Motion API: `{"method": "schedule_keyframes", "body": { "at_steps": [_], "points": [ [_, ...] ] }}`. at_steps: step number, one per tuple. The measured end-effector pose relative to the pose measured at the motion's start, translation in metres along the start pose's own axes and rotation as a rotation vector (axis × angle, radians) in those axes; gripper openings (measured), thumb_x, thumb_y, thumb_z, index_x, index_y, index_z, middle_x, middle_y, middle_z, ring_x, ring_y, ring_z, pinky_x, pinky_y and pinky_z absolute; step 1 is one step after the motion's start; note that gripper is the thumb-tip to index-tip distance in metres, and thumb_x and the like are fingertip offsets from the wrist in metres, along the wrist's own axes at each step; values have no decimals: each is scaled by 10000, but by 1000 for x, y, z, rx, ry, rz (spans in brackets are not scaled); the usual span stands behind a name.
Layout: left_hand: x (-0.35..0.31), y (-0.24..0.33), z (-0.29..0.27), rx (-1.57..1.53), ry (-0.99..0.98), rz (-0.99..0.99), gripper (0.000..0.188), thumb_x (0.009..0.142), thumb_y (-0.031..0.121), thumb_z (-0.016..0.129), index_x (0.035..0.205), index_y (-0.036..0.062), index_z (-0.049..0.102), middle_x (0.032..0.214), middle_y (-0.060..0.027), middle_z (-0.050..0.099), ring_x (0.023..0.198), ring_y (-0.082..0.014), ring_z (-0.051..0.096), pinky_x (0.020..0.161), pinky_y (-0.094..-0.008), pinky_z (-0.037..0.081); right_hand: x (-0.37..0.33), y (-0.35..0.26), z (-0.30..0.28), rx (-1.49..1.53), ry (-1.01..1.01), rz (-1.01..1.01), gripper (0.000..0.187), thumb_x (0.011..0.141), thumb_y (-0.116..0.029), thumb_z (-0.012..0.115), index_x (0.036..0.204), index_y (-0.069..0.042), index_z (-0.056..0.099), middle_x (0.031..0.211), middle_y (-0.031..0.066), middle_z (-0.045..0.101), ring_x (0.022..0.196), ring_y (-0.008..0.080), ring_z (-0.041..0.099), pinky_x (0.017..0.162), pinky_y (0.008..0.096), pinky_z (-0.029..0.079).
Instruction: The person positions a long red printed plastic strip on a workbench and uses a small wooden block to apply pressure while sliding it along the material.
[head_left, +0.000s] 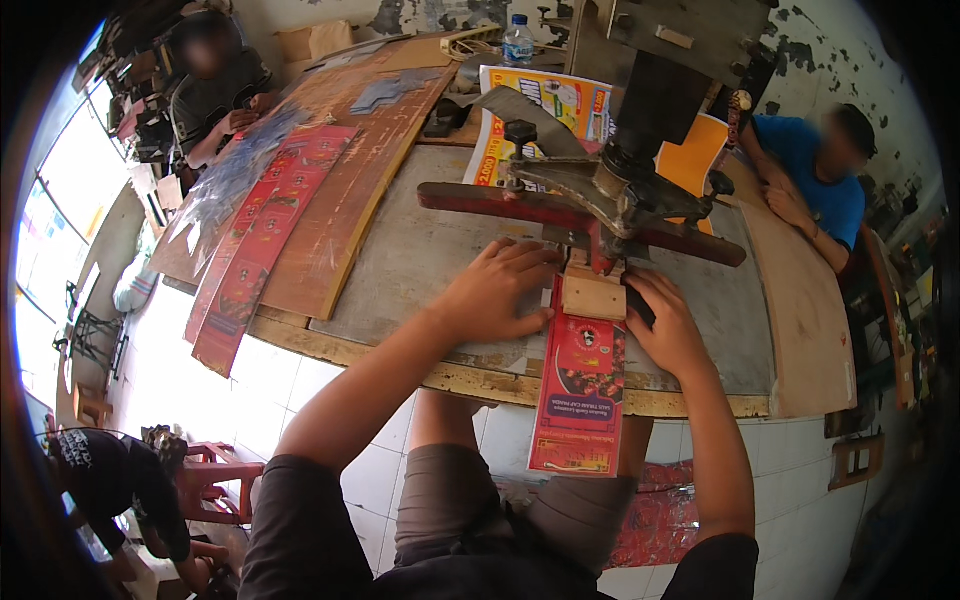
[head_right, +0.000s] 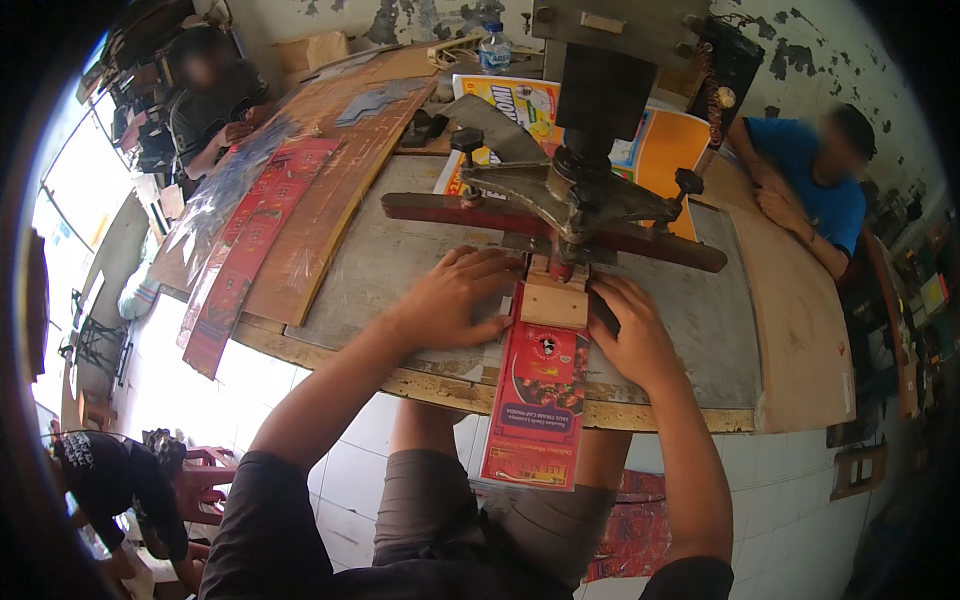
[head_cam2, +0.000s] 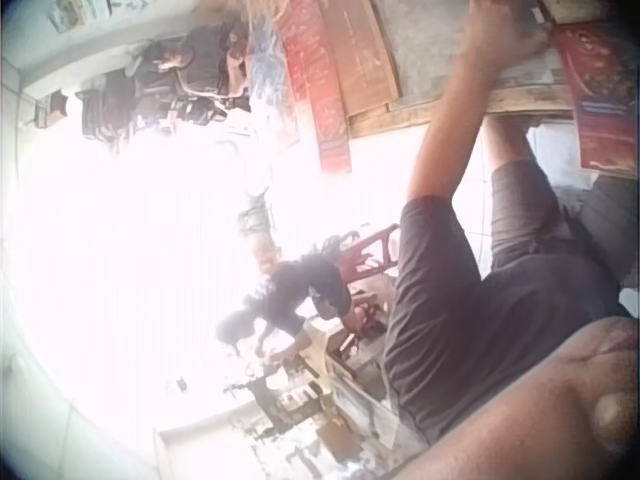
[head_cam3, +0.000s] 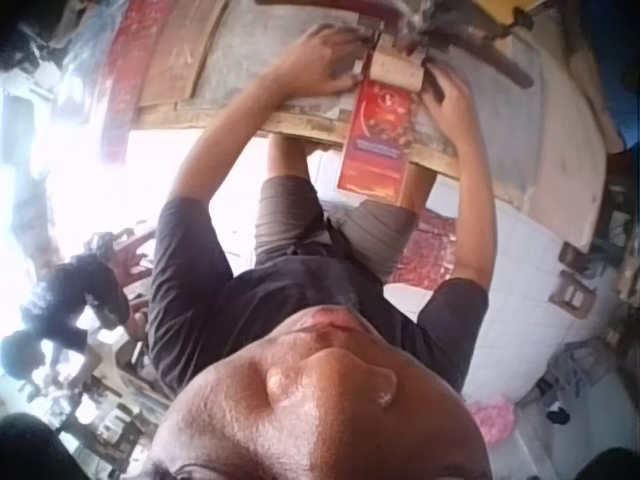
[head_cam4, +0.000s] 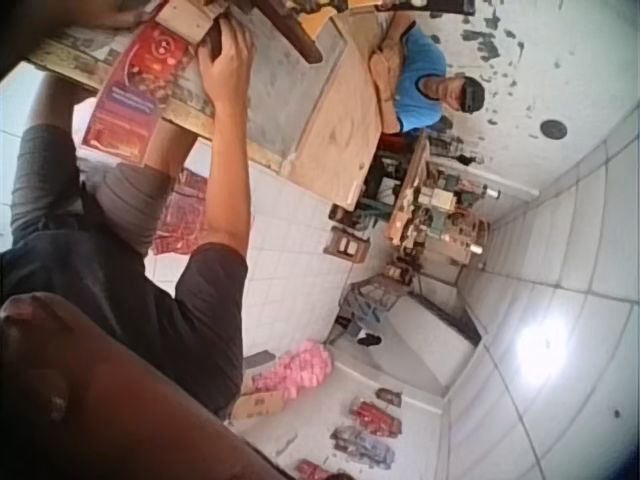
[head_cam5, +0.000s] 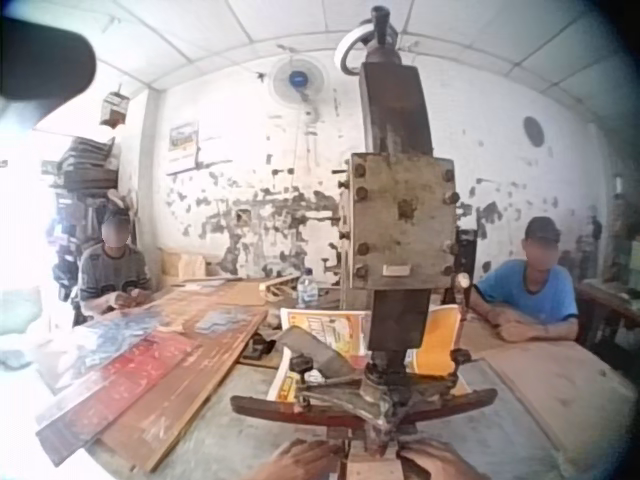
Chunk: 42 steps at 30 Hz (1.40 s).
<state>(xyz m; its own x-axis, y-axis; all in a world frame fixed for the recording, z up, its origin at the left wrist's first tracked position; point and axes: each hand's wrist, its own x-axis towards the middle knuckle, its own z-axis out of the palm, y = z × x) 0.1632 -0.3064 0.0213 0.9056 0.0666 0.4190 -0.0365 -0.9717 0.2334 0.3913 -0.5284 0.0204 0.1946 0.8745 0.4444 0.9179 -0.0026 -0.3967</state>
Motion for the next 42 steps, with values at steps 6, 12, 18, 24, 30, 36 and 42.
{"method": "schedule_keyframes", "body": {
  "at_steps": [6, 12, 18, 24, 30, 36, 42],
  "points": [
    [0, -2, 1, 4, 10, 28, 582, 904, 419, 673, 1362, 61, 649, 1531, -161, 579, 1467, -348, 487, 1228, -543, 332, 0, 2, 1, -33, -8, 6, 447, 909, -126, 743, 1327, 5, 654, 1408, 187, 640, 1336, 395, 572, 1129, 486, 466],
    [-1, -1, 1, -7, 23, 16, 596, 904, 422, 672, 1373, 55, 638, 1528, -158, 582, 1455, -350, 497, 1231, -546, 325, -2, 2, 3, -44, -27, 24, 468, 912, -117, 732, 1352, 19, 644, 1430, 198, 634, 1350, 398, 565, 1140, 483, 461],
    [-1, -2, 3, -8, 53, 38, 598, 892, 417, 678, 1366, 53, 636, 1513, -158, 593, 1437, -346, 512, 1224, -541, 334, 0, 1, 2, -6, -26, 23, 468, 910, -109, 733, 1348, 25, 639, 1411, 206, 640, 1344, 407, 565, 1133, 483, 460],
    [0, -3, 6, 2, 82, 52, 609, 881, 405, 679, 1370, 44, 634, 1500, -159, 601, 1430, -348, 516, 1229, -543, 330, -1, 0, 2, -44, -21, 28, 473, 911, -104, 729, 1347, 46, 624, 1421, 215, 626, 1343, 417, 562, 1153, 492, 438],
    [-1, -2, 5, 19, 67, 55, 603, 896, 407, 670, 1376, 44, 636, 1505, -156, 599, 1439, -346, 509, 1244, -550, 311, -1, 1, 3, -59, -33, 13, 473, 911, -100, 721, 1350, 49, 625, 1420, 230, 623, 1348, 426, 560, 1151, 492, 444],
    [-1, -2, 4, 11, 57, 48, 595, 903, 407, 668, 1381, 53, 637, 1513, -150, 595, 1449, -345, 502, 1246, -557, 306, 0, 3, 2, -37, -37, 11, 484, 913, -96, 711, 1366, 49, 621, 1436, 235, 616, 1359, 433, 553, 1157, 491, 443],
    [-1, -2, 6, 19, 55, 39, 581, 898, 402, 671, 1366, 57, 653, 1516, -142, 594, 1448, -339, 504, 1244, -560, 306, 0, 0, 2, -64, -48, 24, 497, 924, -104, 712, 1389, 38, 609, 1449, 234, 609, 1374, 433, 541, 1166, 498, 434]
  ]
}}
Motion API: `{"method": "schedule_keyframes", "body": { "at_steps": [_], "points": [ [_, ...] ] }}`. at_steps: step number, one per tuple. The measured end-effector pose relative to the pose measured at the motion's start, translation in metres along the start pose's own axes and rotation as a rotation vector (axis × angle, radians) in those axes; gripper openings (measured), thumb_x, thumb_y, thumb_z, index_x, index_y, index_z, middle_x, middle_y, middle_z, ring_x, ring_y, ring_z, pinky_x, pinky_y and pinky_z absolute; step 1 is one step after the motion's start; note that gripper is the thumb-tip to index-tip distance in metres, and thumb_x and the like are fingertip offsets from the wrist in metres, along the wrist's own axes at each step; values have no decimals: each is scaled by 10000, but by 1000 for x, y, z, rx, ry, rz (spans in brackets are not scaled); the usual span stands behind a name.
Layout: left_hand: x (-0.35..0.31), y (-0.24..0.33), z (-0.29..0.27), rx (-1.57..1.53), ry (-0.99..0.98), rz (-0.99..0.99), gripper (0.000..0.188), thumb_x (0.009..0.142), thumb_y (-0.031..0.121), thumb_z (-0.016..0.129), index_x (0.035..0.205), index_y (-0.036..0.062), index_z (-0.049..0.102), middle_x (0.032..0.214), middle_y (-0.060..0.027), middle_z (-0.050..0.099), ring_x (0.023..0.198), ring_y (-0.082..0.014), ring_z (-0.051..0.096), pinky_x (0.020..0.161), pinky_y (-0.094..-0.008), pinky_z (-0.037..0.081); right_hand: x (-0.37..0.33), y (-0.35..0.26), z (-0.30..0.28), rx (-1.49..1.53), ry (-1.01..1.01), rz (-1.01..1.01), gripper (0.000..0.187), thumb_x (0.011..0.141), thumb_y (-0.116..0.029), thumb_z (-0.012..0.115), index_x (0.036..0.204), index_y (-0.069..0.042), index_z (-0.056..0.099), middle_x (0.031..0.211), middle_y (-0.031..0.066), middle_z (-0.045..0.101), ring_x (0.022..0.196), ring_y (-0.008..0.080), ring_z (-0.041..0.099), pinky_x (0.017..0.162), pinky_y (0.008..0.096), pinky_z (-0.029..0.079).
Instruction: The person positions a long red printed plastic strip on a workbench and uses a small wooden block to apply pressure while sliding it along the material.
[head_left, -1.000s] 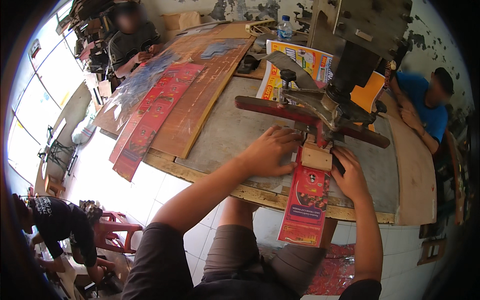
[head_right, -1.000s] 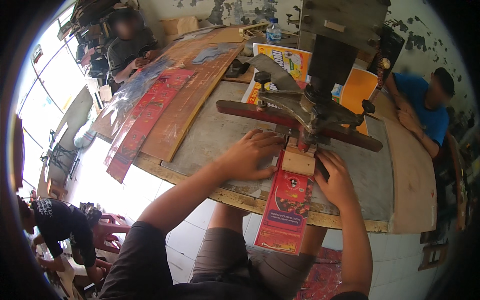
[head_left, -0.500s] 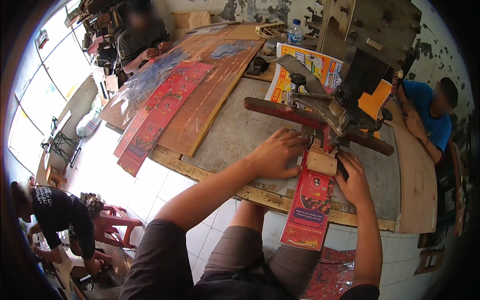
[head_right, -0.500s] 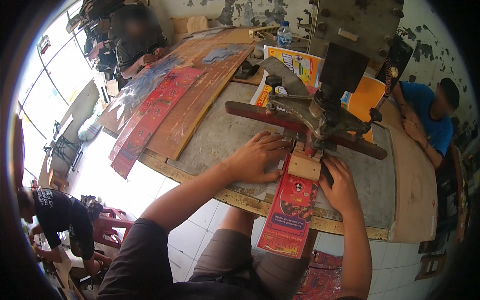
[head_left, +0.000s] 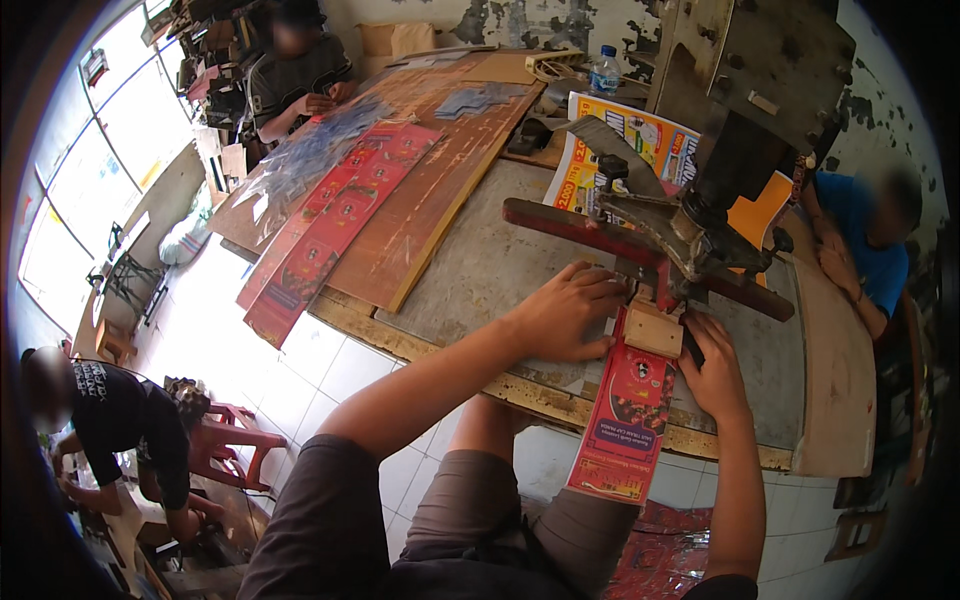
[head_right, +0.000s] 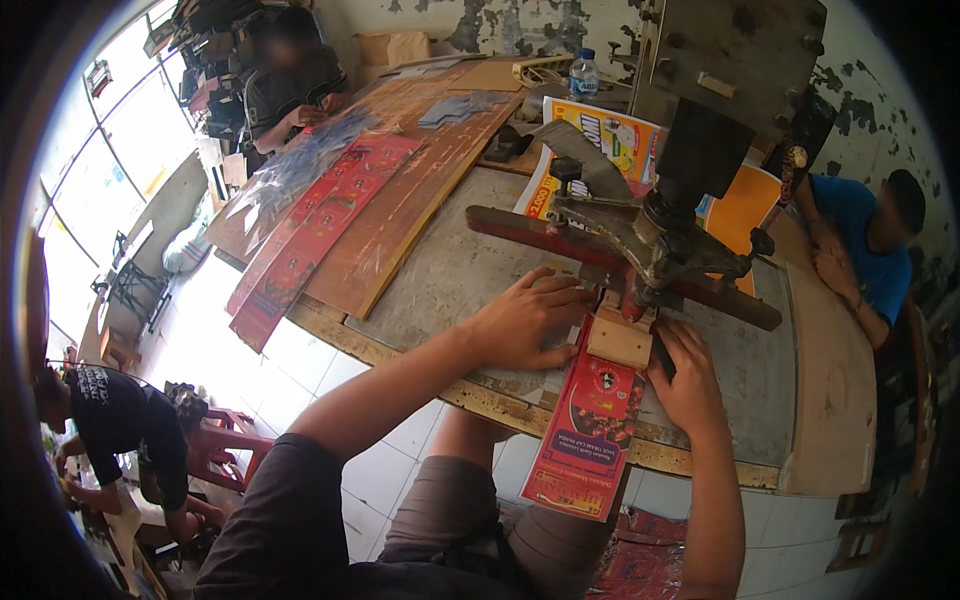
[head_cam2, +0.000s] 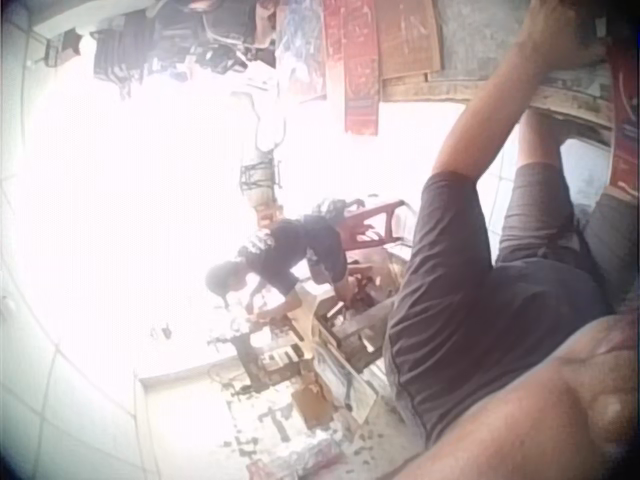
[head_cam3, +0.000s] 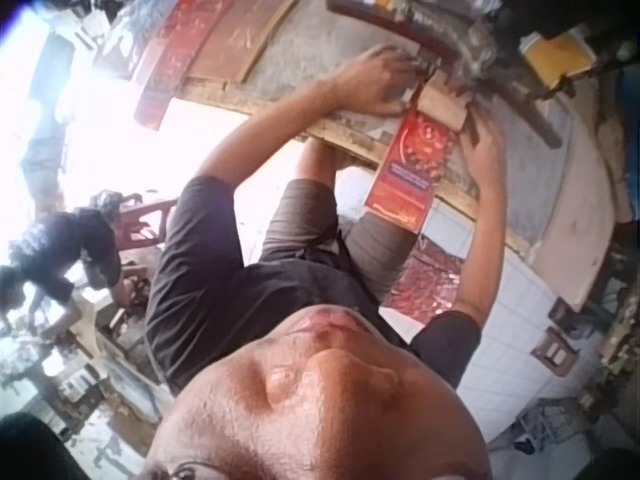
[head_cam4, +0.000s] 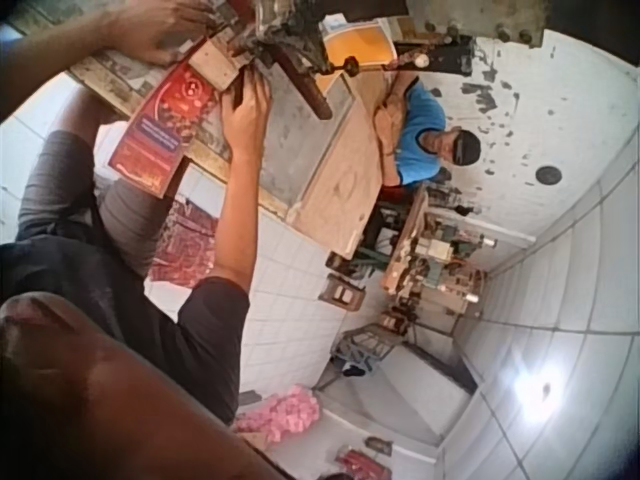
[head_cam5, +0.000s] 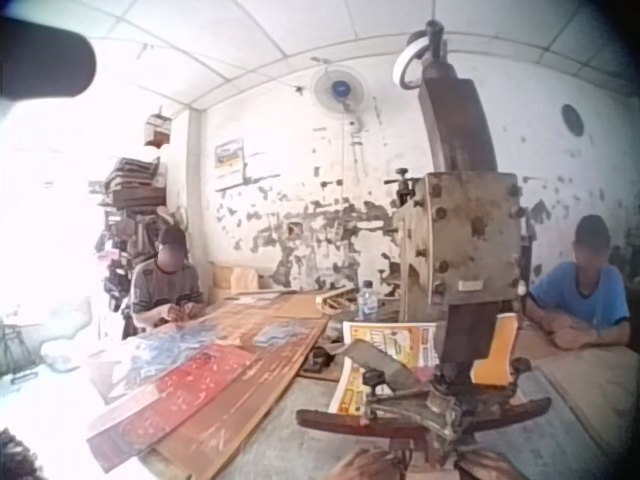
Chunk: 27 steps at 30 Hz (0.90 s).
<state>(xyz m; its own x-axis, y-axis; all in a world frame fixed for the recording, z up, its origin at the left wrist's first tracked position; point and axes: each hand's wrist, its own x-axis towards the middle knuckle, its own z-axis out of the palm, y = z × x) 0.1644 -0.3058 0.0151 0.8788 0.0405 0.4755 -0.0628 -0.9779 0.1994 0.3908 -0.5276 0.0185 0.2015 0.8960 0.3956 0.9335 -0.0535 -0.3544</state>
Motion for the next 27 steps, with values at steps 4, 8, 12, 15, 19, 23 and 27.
{"method": "schedule_keyframes", "body": {
  "at_steps": [4, 8, 12, 15, 19, 23, 27],
  "points": [
    [1, 0, -1, 9, 4, 3, 573, 891, 397, 671, 1351, 56, 665, 1515, -140, 596, 1450, -336, 502, 1245, -558, 307, 0, -1, -1, -14, -5, -2, 504, 934, -110, 713, 1404, 30, 599, 1454, 229, 607, 1384, 430, 533, 1167, 499, 433],
    [1, 0, -2, -17, 16, 16, 577, 884, 393, 672, 1349, 51, 665, 1505, -141, 605, 1445, -331, 510, 1245, -558, 309, -2, -2, 0, 26, -2, 23, 500, 942, -105, 707, 1408, 33, 593, 1454, 235, 598, 1389, 445, 527, 1158, 503, 443],
    [2, 1, -1, 10, 12, 11, 579, 883, 395, 669, 1347, 49, 665, 1495, -144, 613, 1438, -329, 520, 1246, -560, 308, -2, -1, 1, 32, -2, 46, 495, 940, -113, 705, 1401, 29, 596, 1464, 225, 593, 1393, 438, 519, 1171, 503, 427],
    [1, 1, -2, 19, -1, 7, 578, 888, 404, 664, 1346, 50, 663, 1494, -144, 613, 1436, -329, 523, 1248, -565, 304, -2, -1, 1, 19, -18, 35, 489, 937, -115, 704, 1390, 37, 600, 1465, 224, 593, 1396, 434, 514, 1181, 503, 415],
    [3, 2, -2, 19, -6, 12, 578, 893, 414, 660, 1345, 55, 661, 1494, -145, 613, 1436, -331, 524, 1250, -571, 298, -1, -1, -2, -1, -24, 15, 485, 937, -111, 701, 1381, 53, 598, 1460, 231, 593, 1391, 429, 517, 1179, 503, 417],
    [1, 0, -1, 18, -6, 3, 582, 892, 412, 659, 1347, 49, 658, 1491, -148, 613, 1436, -331, 523, 1251, -573, 294, 0, -2, 0, -4, -19, 9, 489, 942, -114, 696, 1392, 48, 595, 1464, 231, 592, 1393, 423, 519, 1179, 504, 418],
    [2, 1, -3, 18, -22, 0, 585, 894, 409, 653, 1345, 36, 654, 1481, -152, 616, 1432, -331, 524, 1254, -577, 289, 0, -1, -1, -13, -33, 7, 511, 949, -123, 692, 1419, 44, 581, 1480, 232, 582, 1404, 419, 512, 1185, 500, 413]
  ]
}}
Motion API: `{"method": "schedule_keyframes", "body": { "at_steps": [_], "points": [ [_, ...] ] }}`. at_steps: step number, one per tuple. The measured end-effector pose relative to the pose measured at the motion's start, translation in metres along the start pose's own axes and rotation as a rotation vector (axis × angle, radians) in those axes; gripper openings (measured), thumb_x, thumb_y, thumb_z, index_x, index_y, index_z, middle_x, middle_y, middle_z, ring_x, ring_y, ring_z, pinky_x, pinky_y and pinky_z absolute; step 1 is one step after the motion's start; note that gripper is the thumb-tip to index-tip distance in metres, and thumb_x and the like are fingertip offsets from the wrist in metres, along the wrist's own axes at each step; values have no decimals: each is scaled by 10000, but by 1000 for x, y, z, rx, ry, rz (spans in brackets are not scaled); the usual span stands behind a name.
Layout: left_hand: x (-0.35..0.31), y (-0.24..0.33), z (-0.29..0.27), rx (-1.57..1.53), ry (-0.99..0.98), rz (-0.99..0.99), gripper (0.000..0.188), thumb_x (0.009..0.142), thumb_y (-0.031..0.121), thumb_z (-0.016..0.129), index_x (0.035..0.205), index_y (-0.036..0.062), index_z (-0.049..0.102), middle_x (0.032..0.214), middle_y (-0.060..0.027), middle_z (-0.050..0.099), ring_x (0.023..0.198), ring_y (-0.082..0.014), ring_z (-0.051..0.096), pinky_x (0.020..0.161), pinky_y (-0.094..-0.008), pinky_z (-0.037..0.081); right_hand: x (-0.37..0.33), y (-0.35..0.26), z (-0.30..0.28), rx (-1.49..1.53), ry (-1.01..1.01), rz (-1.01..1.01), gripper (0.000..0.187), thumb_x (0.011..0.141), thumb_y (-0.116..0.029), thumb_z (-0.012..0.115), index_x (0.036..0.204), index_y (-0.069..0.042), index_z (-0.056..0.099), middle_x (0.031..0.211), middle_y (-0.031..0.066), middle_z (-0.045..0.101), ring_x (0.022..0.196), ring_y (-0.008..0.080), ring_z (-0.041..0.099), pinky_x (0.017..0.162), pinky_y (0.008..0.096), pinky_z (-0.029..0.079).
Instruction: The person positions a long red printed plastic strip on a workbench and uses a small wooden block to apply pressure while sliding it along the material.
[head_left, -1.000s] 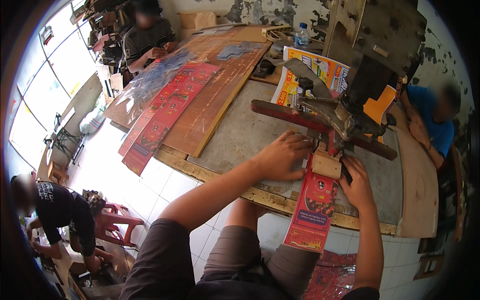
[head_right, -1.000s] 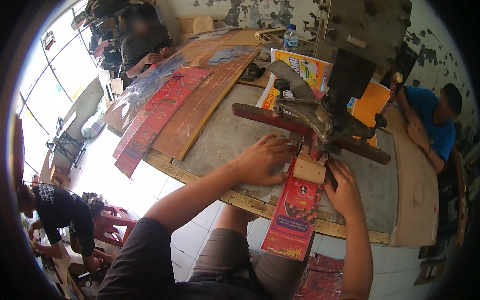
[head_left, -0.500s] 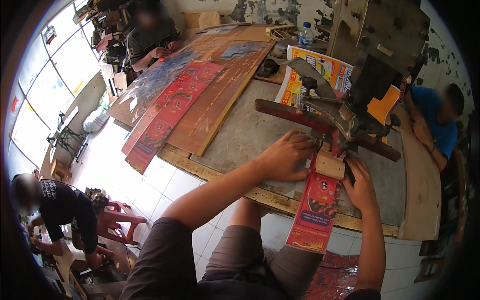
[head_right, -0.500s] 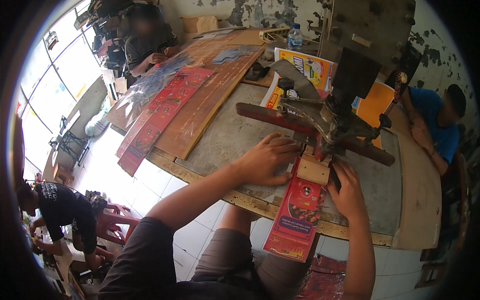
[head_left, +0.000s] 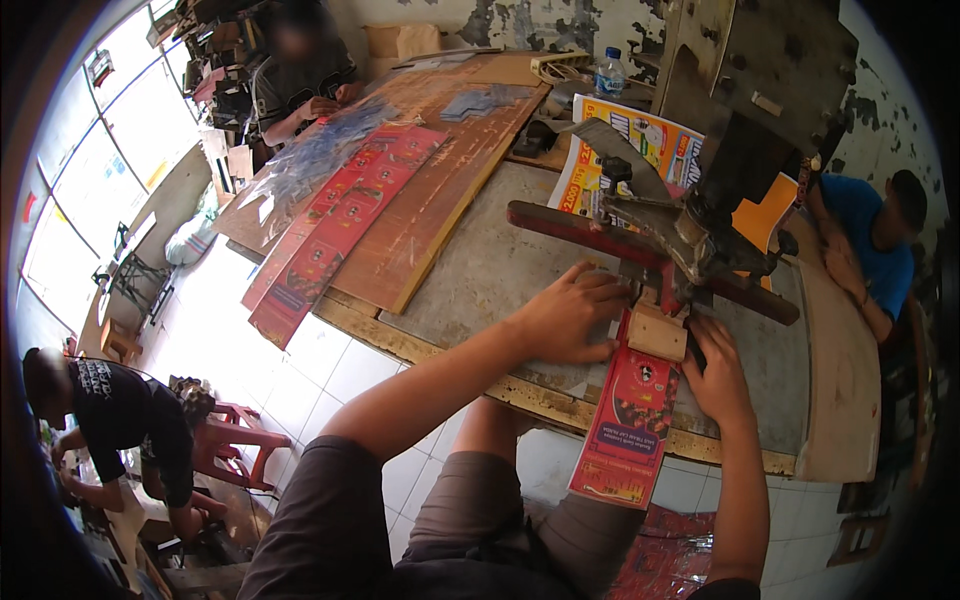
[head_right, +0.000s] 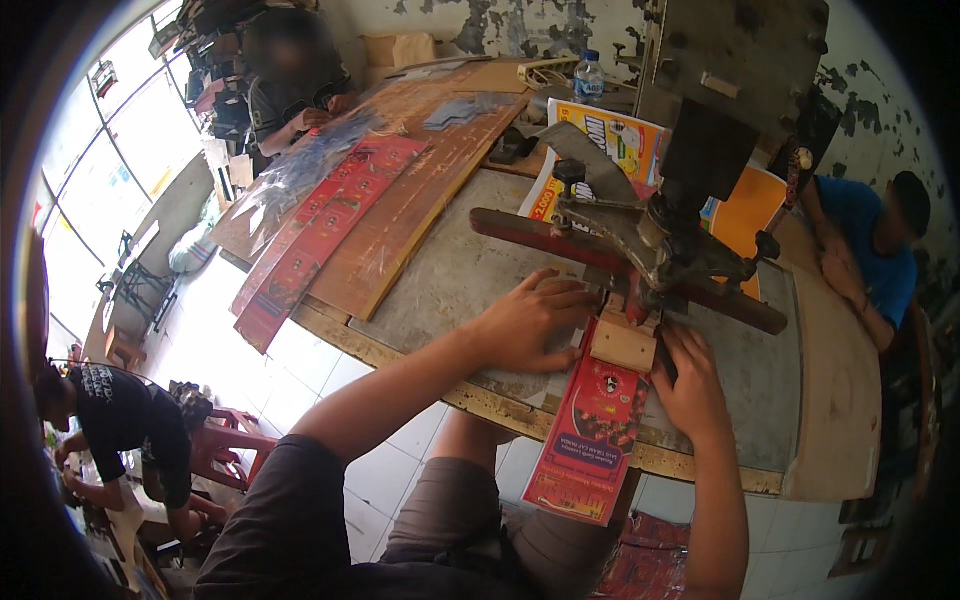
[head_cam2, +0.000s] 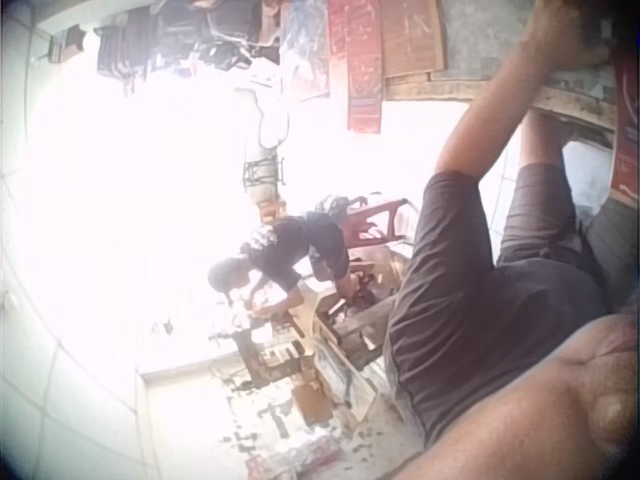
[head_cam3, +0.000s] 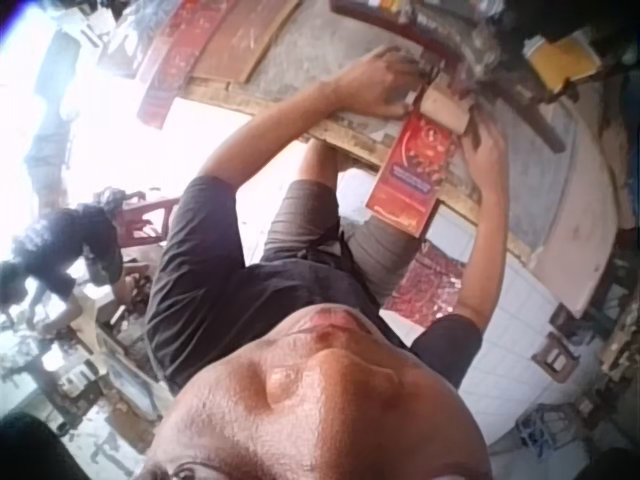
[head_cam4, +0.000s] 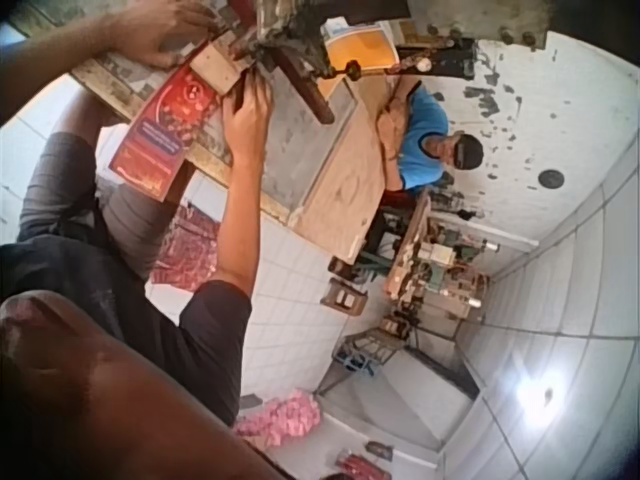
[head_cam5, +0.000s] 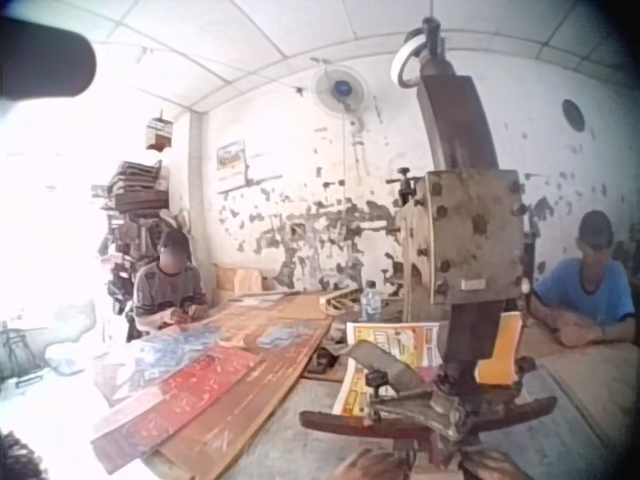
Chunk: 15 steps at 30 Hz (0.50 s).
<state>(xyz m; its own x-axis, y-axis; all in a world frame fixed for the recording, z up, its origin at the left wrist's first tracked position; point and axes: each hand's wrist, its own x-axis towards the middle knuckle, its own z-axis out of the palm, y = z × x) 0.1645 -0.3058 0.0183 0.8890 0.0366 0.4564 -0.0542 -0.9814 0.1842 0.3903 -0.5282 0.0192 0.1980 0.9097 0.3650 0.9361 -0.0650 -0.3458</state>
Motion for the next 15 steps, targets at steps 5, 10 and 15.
{"method": "schedule_keyframes", "body": {
  "at_steps": [5, 10, 15],
  "points": [
    [0, 1, -1, -3, 4, 11, 586, 891, 404, 650, 1342, 29, 656, 1469, -152, 620, 1426, -331, 527, 1256, -573, 291, 0, -4, -1, -11, -2, -7, 500, 963, -117, 684, 1417, 63, 581, 1481, 241, 576, 1405, 431, 516, 1179, 494, 429],
    [0, 1, 0, 3, 7, 9, 584, 885, 400, 651, 1338, 31, 660, 1472, -148, 619, 1427, -329, 527, 1256, -571, 294, -1, 0, 1, -16, -1, -11, 506, 970, -121, 680, 1429, 63, 575, 1487, 237, 574, 1414, 423, 511, 1185, 493, 425],
    [0, 1, -1, -4, 5, 4, 582, 877, 395, 650, 1334, 34, 665, 1471, -147, 620, 1428, -327, 527, 1259, -571, 291, 0, -4, -1, 1, 3, 4, 509, 981, -135, 678, 1447, 40, 572, 1503, 225, 566, 1423, 418, 504, 1190, 499, 420]
  ]
}}
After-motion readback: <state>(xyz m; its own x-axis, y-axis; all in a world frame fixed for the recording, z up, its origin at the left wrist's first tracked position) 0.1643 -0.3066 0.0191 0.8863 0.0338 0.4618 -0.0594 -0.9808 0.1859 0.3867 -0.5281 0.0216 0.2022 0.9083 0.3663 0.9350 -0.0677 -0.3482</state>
